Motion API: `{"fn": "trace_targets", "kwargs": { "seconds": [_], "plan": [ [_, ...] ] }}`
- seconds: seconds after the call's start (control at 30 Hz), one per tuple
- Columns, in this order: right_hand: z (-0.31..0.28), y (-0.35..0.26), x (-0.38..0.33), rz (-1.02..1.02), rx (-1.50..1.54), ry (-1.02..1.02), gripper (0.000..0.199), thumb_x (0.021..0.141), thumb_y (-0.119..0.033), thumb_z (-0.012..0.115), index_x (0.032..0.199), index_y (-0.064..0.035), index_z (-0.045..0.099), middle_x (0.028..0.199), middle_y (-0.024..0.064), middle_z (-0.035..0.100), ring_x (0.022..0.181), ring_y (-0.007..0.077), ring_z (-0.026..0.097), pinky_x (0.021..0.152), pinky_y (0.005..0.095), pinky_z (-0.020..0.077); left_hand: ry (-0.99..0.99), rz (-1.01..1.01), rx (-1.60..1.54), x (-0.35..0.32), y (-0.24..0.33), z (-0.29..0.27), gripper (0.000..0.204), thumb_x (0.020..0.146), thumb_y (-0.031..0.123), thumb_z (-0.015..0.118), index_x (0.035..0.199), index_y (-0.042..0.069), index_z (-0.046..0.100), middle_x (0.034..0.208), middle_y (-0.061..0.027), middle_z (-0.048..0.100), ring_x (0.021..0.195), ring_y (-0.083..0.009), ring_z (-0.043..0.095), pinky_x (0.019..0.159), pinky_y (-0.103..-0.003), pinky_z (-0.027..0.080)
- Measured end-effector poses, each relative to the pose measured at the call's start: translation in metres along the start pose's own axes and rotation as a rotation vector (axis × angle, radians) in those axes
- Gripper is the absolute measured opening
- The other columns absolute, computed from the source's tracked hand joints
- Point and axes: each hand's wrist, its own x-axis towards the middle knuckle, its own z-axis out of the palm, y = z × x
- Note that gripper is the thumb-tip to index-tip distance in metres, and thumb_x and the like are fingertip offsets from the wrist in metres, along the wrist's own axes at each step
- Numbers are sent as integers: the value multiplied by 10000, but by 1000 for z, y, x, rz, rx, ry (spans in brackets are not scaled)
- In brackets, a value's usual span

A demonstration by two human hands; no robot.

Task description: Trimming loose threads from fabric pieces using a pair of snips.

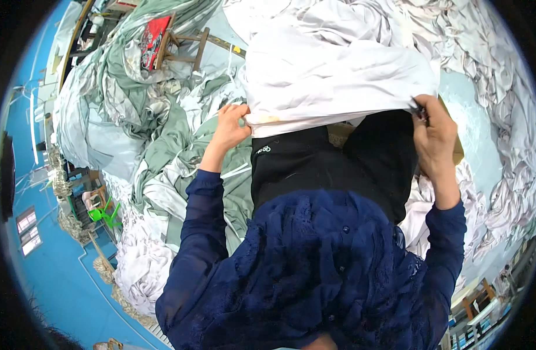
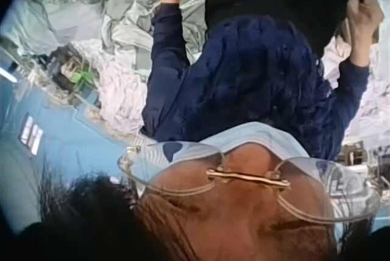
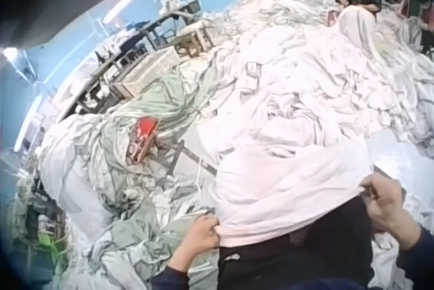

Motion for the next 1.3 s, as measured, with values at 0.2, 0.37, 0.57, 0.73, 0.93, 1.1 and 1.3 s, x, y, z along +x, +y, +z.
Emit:
{"fn": "trace_targets", "kwargs": {
  "seconds": [0.2,0.37,0.57,0.73,0.93,1.1,1.3],
  "plan": [
    [-63,14,90,-156,-275,241,176,917,-56,591,1087,-56,638,771,140,599,661,185,601,638,300,482,209,-236,127,38,-82,-10,226,716,150,680,938,110,671,892,-171,693,866,-400,654,758,-470,519],
    [-192,64,145,-312,-483,696,208,999,-184,587,1152,-61,657,935,51,720,822,107,648,747,266,513,1102,47,66,125,27,-180,261,732,-68,609,935,78,683,765,-111,663,680,-240,648,636,-335,496],
    [-201,127,63,127,-671,788,235,995,-219,578,1124,-52,681,1025,69,732,893,129,679,802,274,519,1102,228,278,79,38,-157,238,699,-54,626,898,52,702,831,-109,704,678,-271,673,642,-342,539],
    [-96,181,-8,271,-304,593,220,968,-163,590,1128,-40,677,929,70,696,852,135,644,773,273,503,757,155,257,51,-11,-41,216,730,43,667,940,91,686,843,-106,691,721,-303,672,619,-366,529],
    [-15,226,-30,498,60,452,166,931,-132,627,1023,-2,676,798,12,631,662,75,534,616,231,445,693,-24,256,22,-30,7,199,732,71,674,924,124,678,801,-80,659,682,-292,645,572,-379,504],
    [-1,225,-51,558,106,391,162,936,-87,619,1061,-5,682,844,4,656,673,63,541,606,217,444,601,-73,168,6,-36,28,221,744,24,661,957,81,677,838,-103,662,723,-292,652,621,-367,517],
    [17,123,-40,425,-25,432,251,899,-5,640,1145,-43,673,953,-14,668,675,7,490,575,176,397,522,-370,-274,3,-37,43,265,773,-70,661,1025,12,647,812,-50,638,692,-163,599,651,-294,500]
  ]
}}
